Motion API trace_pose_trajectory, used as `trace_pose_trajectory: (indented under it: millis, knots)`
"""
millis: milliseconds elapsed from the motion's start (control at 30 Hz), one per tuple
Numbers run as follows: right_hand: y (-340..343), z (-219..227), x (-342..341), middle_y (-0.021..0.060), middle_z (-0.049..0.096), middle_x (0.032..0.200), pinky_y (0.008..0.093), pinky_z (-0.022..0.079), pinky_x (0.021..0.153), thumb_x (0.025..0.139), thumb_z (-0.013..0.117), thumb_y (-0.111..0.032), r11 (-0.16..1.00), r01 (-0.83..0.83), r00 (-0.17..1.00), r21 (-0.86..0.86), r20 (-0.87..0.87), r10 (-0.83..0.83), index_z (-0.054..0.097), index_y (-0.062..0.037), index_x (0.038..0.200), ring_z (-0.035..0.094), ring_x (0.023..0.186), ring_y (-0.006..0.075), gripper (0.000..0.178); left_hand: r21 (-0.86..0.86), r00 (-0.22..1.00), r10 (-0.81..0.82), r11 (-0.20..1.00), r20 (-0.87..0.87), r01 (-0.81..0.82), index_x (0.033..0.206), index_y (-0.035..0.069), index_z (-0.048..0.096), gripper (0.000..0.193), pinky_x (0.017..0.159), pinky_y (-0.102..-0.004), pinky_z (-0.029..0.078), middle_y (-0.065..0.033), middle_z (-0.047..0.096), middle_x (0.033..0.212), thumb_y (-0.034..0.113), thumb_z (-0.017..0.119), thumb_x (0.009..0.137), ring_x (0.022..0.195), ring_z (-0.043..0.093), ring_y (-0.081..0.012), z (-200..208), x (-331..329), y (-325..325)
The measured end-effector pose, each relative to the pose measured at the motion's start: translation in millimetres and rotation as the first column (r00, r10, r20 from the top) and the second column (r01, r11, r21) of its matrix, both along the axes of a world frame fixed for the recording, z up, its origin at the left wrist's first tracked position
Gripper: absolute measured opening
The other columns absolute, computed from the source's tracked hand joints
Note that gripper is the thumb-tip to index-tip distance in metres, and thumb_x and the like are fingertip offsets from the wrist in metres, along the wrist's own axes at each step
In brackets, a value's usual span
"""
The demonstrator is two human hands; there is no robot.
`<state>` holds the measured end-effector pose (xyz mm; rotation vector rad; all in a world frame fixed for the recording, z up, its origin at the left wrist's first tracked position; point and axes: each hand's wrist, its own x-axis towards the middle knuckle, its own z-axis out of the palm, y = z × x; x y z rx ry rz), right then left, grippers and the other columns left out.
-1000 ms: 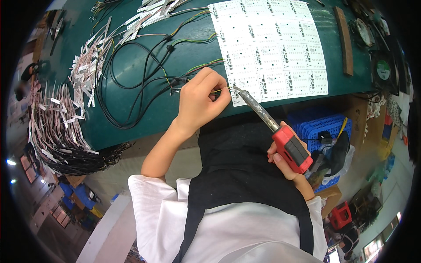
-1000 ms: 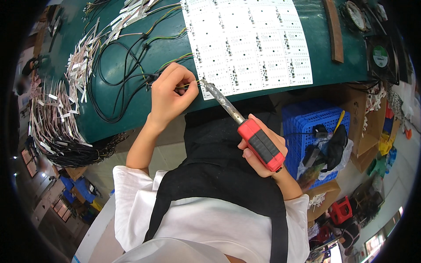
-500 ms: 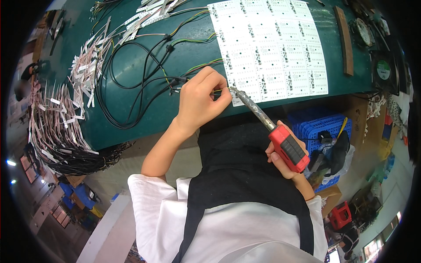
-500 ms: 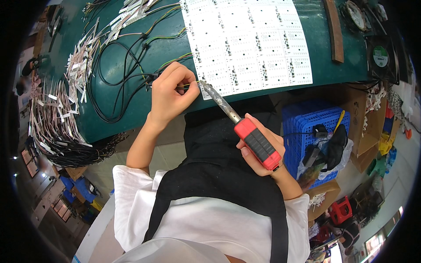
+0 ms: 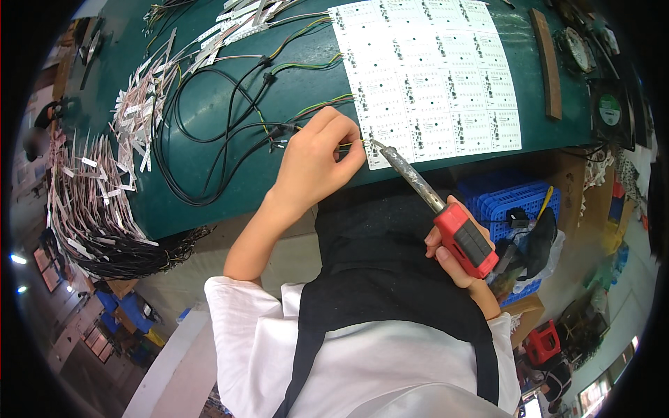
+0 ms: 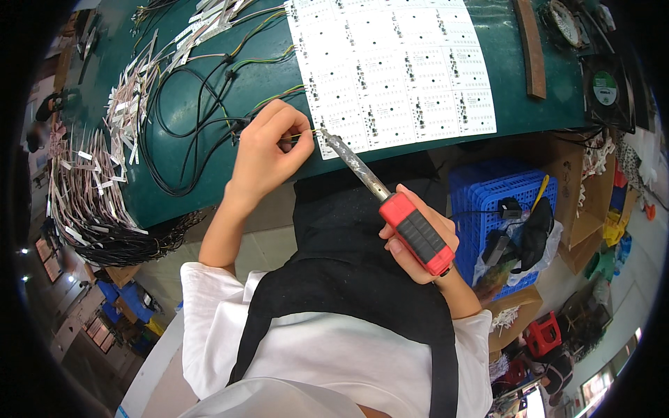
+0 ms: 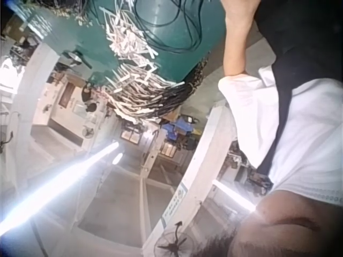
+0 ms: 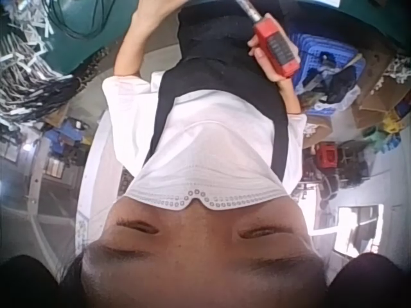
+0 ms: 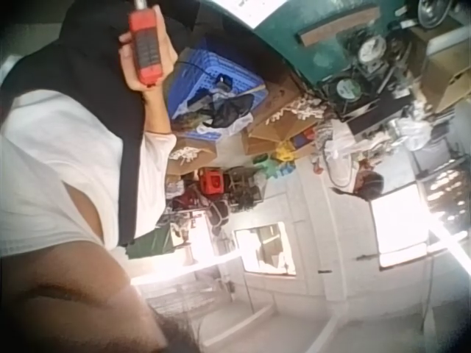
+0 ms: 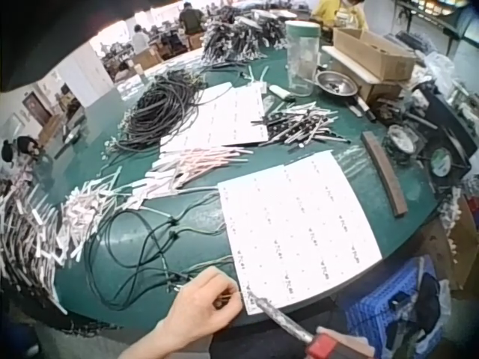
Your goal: The person solders wires onto LED strip circuit boards with a soldering iron.
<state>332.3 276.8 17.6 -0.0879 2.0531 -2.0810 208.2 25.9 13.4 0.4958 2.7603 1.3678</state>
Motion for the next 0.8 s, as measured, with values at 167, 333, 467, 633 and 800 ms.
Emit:
trace_pose_trajectory:
  millis: [167,333,467,633,800]
  knots:
    - [-1,3,1,0.0102,0.068,0.081,0.0248,0.052,0.070,0.075,0.062,0.000,1.000,0.015,1.000,0.023,0.025,-0.016,0.047,0.0138,0.130,0.068,0.069,0.0160,0.059,-0.082,0.997,-0.070,0.994,0.015,0.071,0.083,0.001,0.060,0.012,0.058,-0.0249,0.044,-0.0039,0.048,0.086,0.003,0.069,0.077,0.065,0.048,-0.0106,11,-2,-7]
    - [-3,3,-2,0.0108,0.067,0.082,0.0257,0.053,0.071,0.075,0.061,0.002,0.998,-0.009,1.000,0.065,-0.028,0.011,0.049,0.0140,0.128,0.068,0.070,0.0169,0.056,-0.027,0.961,-0.074,0.996,0.266,0.084,0.083,0.000,0.061,0.012,0.059,-0.0242,0.042,-0.0032,0.047,0.088,0.005,0.071,0.077,0.065,0.045,-0.0105,14,-7,-12]
    - [-3,2,-2,0.0111,0.067,0.082,0.0256,0.053,0.071,0.075,0.061,0.002,0.997,-0.012,1.000,0.074,-0.025,0.014,0.050,0.0143,0.128,0.068,0.070,0.0171,0.056,-0.075,0.942,-0.062,0.993,0.329,0.092,0.081,0.000,0.062,0.012,0.066,-0.0322,0.048,-0.0087,0.050,0.092,0.010,0.067,0.078,0.076,0.055,-0.0211,18,-9,-9]
    - [0,2,-2,0.0124,0.067,0.082,0.0261,0.053,0.068,0.076,0.061,0.000,0.998,-0.015,0.999,0.062,-0.042,0.018,0.047,0.0144,0.130,0.067,0.068,0.0167,0.058,-0.114,0.934,-0.056,0.988,0.353,0.103,0.078,0.000,0.062,0.012,0.066,-0.0326,0.048,-0.0088,0.051,0.091,0.011,0.067,0.077,0.073,0.055,-0.0220,20,-14,-9]
    - [4,7,-7,0.0132,0.063,0.085,0.0263,0.052,0.063,0.081,0.064,-0.010,0.947,0.179,0.984,-0.266,0.061,-0.169,0.031,0.0105,0.142,0.060,0.066,0.0162,0.072,-0.092,0.952,-0.055,0.992,0.302,0.086,0.077,0.001,0.063,0.011,0.065,-0.0333,0.049,-0.0095,0.051,0.091,0.011,0.067,0.076,0.071,0.056,-0.0233,21,-13,-9]
